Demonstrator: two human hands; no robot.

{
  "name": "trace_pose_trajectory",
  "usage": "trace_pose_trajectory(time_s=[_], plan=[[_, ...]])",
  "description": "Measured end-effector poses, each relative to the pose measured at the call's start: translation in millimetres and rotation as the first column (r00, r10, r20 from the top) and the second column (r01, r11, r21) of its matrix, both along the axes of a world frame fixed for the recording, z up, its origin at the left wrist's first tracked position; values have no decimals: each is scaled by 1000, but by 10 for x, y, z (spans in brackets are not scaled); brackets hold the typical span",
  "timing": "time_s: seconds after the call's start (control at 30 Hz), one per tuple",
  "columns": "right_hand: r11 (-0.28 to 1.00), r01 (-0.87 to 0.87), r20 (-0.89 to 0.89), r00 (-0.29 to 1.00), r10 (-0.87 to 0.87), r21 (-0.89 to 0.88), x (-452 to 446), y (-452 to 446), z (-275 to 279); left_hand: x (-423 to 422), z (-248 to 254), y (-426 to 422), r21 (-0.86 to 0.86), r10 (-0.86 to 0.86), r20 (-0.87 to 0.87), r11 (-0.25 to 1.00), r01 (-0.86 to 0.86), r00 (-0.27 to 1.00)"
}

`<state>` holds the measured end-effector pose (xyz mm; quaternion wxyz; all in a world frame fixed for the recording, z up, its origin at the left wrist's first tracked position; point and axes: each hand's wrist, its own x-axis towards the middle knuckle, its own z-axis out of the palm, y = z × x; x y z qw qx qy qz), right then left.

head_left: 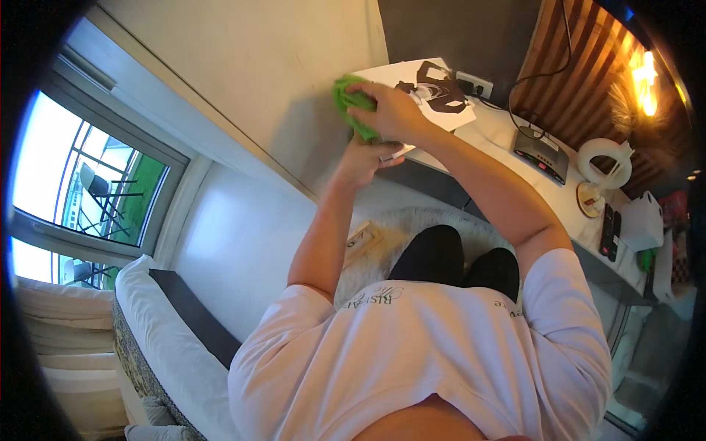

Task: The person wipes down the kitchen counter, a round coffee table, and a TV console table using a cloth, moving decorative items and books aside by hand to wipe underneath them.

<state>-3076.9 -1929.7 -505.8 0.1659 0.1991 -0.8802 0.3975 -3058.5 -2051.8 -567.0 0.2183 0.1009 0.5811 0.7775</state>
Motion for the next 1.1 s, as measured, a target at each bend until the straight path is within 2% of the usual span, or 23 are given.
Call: trace_pose_trajectory(time_s=[0.1,0.17,0.2,0.3,0.4,0.5,0.6,0.7,0.73,0.83,0.87,0.93,0.97,1.03,1.1], plan=[[984,164,-53,985,-167,-65,-179,84,51,41,52,41,41,61,-13,997,-61,998],[951,292,-129,944,-304,-104,-411,181,-30,142,84,76,65,59,42,996,-62,997],[941,319,-84,941,-329,-117,-468,241,-46,197,92,77,78,57,68,995,-63,996],[894,435,-127,886,-446,-108,-592,533,-185,325,72,34,155,107,109,980,-123,988],[849,524,-257,814,-521,-62,-669,942,-429,417,106,-127,209,141,60,966,-150,988],[757,652,-173,742,-648,-41,-604,1289,-668,471,116,-244,196,160,70,966,-171,985],[722,691,-182,706,-684,-34,-560,1570,-856,502,103,-314,193,184,89,961,-198,979],[710,694,-197,685,-702,-116,-468,1609,-715,527,83,-390,169,231,53,957,-237,971],[788,586,-329,718,-613,-189,-453,1533,-609,504,87,-417,173,220,43,959,-224,975],[877,420,-394,784,-480,-233,-67,779,-173,516,111,-387,172,206,26,963,-208,978],[928,344,-157,918,-364,-144,131,528,-94,541,158,-334,169,222,18,960,-222,975],[978,208,-313,930,-191,21,321,102,-242,568,209,-264,183,231,14,956,-229,973],[985,165,-416,893,-171,-50,410,-34,-298,580,210,-251,202,225,19,953,-224,974],[979,189,-336,920,-204,-76,412,34,-316,613,189,-262,233,226,26,946,-226,974],[916,399,-166,902,-398,-33,281,303,-422,654,169,-388,253,240,34,937,-240,970]])
